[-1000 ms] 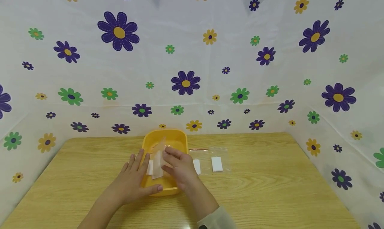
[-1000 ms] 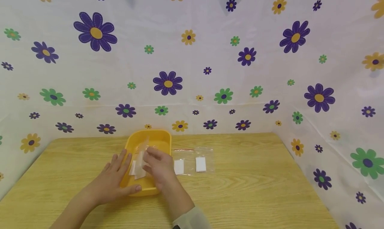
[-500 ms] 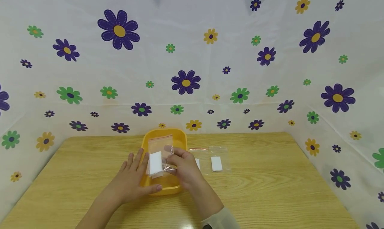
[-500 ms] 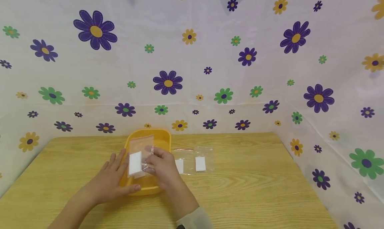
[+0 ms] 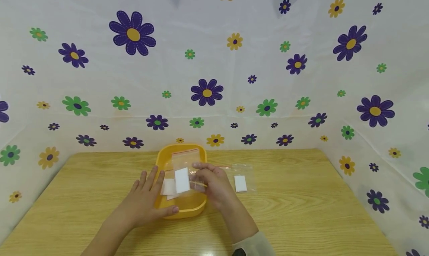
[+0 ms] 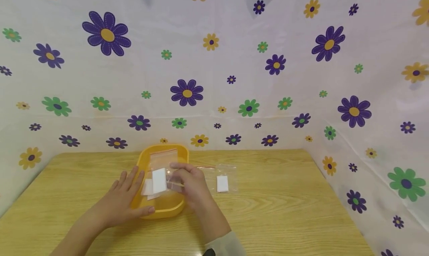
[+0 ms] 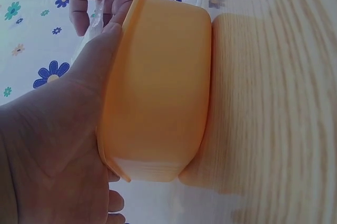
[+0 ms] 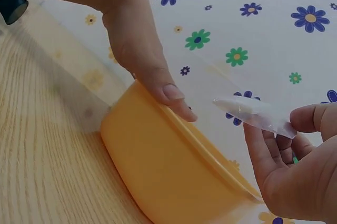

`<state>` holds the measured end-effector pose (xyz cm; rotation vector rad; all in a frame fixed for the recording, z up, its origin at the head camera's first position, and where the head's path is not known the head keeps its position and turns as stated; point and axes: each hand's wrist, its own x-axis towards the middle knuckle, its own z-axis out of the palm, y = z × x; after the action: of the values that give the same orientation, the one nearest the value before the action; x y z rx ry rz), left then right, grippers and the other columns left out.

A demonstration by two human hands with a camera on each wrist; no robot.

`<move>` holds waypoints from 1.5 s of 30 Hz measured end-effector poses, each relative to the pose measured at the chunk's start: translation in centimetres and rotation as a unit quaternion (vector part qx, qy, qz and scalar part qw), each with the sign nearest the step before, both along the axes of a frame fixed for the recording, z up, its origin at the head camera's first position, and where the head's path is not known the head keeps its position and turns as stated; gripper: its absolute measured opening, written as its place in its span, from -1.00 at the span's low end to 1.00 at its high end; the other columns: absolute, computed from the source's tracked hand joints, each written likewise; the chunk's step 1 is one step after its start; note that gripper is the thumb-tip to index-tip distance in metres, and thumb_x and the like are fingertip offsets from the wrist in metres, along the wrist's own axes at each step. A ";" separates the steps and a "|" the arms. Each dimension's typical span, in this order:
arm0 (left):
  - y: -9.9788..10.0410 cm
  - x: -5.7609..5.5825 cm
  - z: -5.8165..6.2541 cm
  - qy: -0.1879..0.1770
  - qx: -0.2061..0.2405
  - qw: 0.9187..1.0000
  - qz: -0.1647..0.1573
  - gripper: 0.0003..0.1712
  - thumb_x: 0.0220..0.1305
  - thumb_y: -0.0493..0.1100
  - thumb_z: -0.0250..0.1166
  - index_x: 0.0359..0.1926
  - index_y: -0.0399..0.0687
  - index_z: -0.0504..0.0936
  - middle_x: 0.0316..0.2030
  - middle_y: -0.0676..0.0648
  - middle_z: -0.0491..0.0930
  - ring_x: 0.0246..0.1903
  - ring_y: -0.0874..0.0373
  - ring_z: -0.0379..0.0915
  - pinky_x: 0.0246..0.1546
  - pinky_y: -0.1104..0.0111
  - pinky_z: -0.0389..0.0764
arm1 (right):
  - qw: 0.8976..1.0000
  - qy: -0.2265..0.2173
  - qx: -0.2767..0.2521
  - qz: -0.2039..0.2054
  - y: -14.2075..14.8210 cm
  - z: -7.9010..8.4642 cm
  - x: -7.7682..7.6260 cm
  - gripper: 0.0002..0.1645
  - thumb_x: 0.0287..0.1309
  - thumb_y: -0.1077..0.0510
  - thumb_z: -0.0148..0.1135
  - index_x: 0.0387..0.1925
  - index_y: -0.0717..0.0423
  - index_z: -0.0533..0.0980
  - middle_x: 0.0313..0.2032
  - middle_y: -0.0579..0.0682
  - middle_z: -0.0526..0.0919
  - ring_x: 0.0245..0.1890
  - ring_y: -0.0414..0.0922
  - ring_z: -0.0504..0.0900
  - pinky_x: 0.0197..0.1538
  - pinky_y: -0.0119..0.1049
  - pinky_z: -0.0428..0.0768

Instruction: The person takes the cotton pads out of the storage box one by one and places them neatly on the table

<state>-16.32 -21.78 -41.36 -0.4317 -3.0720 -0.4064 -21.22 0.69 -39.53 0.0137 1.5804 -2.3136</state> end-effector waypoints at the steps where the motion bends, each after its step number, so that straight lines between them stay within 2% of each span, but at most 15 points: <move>1: 0.0 0.0 0.0 0.000 -0.001 1.000 0.000 0.36 0.06 0.65 0.13 0.54 -0.28 0.04 0.55 -0.38 -0.18 0.45 -0.54 -0.25 0.35 -0.36 0.04 | 1.000 0.001 -0.002 0.000 0.1 0.0 -0.1 -0.71 0.22 0.31 0.17 -0.03 0.23 0.62 -0.24 0.04 0.68 -0.24 -0.13 0.69 -0.10 -0.27 0.73; 9: 0.0 0.2 0.3 -0.026 0.015 1.000 0.006 0.39 0.05 0.65 0.13 0.56 -0.24 -0.04 0.56 -0.35 -0.26 0.47 -0.52 -0.34 0.39 -0.33 -0.07 | 1.000 0.010 -0.021 -0.002 0.7 -0.1 -0.5 -0.74 0.27 0.35 0.13 -0.04 0.26 0.60 -0.20 -0.05 0.64 -0.30 -0.22 0.65 -0.24 -0.38 0.72; 13: 0.0 0.1 0.3 -0.028 0.014 0.999 0.006 0.38 0.06 0.65 0.12 0.56 -0.24 -0.04 0.56 -0.35 -0.26 0.47 -0.52 -0.34 0.39 -0.33 -0.07 | 1.000 0.002 -0.025 -0.007 0.9 0.0 -0.6 -0.79 0.26 0.34 0.13 -0.10 0.22 0.59 -0.19 -0.05 0.62 -0.29 -0.20 0.62 -0.25 -0.37 0.72; 19: -0.1 0.2 0.3 -0.024 0.015 1.000 0.002 0.38 0.07 0.63 0.14 0.56 -0.25 -0.05 0.56 -0.36 -0.27 0.46 -0.52 -0.34 0.39 -0.34 -0.07 | 1.000 -0.011 -0.023 -0.010 1.1 0.1 -0.7 -0.82 0.28 0.34 0.12 -0.11 0.18 0.54 -0.29 -0.05 0.53 -0.36 -0.20 0.56 -0.30 -0.44 0.68; 25: -0.1 0.2 0.1 -0.021 0.017 1.000 0.001 0.37 0.08 0.64 0.12 0.56 -0.25 -0.06 0.56 -0.36 -0.28 0.46 -0.52 -0.34 0.39 -0.34 -0.07 | 1.000 0.009 -0.020 -0.005 1.4 0.1 -0.7 -0.84 0.25 0.34 0.15 -0.15 0.15 0.55 -0.30 -0.08 0.57 -0.38 -0.24 0.56 -0.34 -0.46 0.65; 31: -0.2 0.1 -0.1 -0.018 0.016 1.000 0.000 0.37 0.08 0.63 0.12 0.56 -0.25 -0.05 0.56 -0.35 -0.28 0.47 -0.51 -0.33 0.39 -0.33 -0.06 | 1.000 0.023 -0.001 0.000 1.7 0.0 -0.9 -0.81 0.27 0.33 0.17 -0.08 0.21 0.56 -0.34 -0.06 0.60 -0.41 -0.23 0.54 -0.36 -0.47 0.60; 40: -0.1 0.1 0.1 -0.016 0.015 1.000 -0.001 0.37 0.08 0.63 0.13 0.56 -0.25 -0.05 0.56 -0.35 -0.26 0.47 -0.52 -0.32 0.38 -0.34 -0.05 | 0.999 0.031 -0.019 0.002 2.0 0.0 -1.1 -0.75 0.29 0.34 0.19 -0.01 0.30 0.54 -0.34 -0.04 0.62 -0.41 -0.22 0.55 -0.34 -0.49 0.58; 45: -0.1 0.1 0.1 -0.021 0.017 1.000 -0.002 0.37 0.08 0.63 0.13 0.57 -0.24 -0.06 0.56 -0.36 -0.28 0.46 -0.53 -0.33 0.38 -0.34 -0.06 | 0.999 0.027 -0.026 -0.001 2.3 0.1 -1.2 -0.71 0.28 0.33 0.20 0.03 0.27 0.54 -0.37 -0.05 0.64 -0.45 -0.22 0.58 -0.35 -0.49 0.57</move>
<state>-16.20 -21.92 -41.22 -0.4330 -3.1004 -0.4723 -22.40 3.00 -39.45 -0.0608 1.5467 -2.3745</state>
